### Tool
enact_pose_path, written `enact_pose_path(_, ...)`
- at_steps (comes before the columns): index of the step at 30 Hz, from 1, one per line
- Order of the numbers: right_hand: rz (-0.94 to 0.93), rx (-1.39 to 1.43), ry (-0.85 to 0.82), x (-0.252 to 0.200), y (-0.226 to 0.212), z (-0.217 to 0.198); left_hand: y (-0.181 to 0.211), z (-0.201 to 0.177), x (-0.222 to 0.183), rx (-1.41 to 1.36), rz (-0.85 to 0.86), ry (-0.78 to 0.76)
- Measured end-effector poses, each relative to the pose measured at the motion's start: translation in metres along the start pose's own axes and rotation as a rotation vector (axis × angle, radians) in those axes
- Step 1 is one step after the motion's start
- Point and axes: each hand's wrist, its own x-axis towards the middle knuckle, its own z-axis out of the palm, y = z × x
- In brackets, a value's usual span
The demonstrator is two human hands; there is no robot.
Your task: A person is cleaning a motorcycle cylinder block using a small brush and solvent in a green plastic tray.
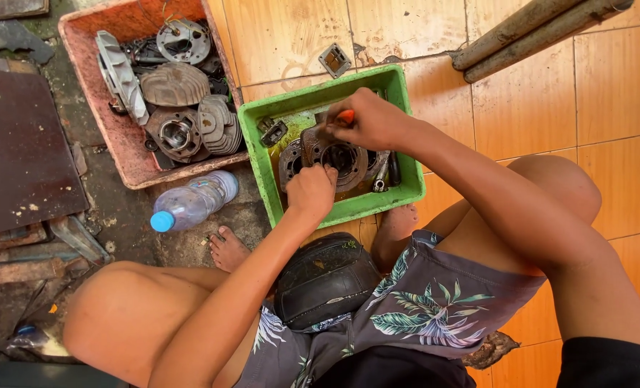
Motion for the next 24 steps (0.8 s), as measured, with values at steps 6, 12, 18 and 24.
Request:
enact_pose_path(6,-0.125,-0.099,0.072,0.005,0.012,-0.001,0.002,-0.004,-0.001,-0.018,0.001,-0.038)
enact_pose_path(12,-0.252,-0.240,0.161,0.003,0.022,0.000,0.003,-0.009,-0.002,-0.002,0.007,-0.050)
enact_pose_path(18,-0.323,-0.592,0.145,0.002,0.036,0.001,0.002,-0.003,0.000,0.001,0.008,-0.021)
enact_pose_path(24,-0.207,-0.427,0.007,0.001,0.048,0.009,0.003,-0.010,-0.004,-0.012,0.022,-0.021)
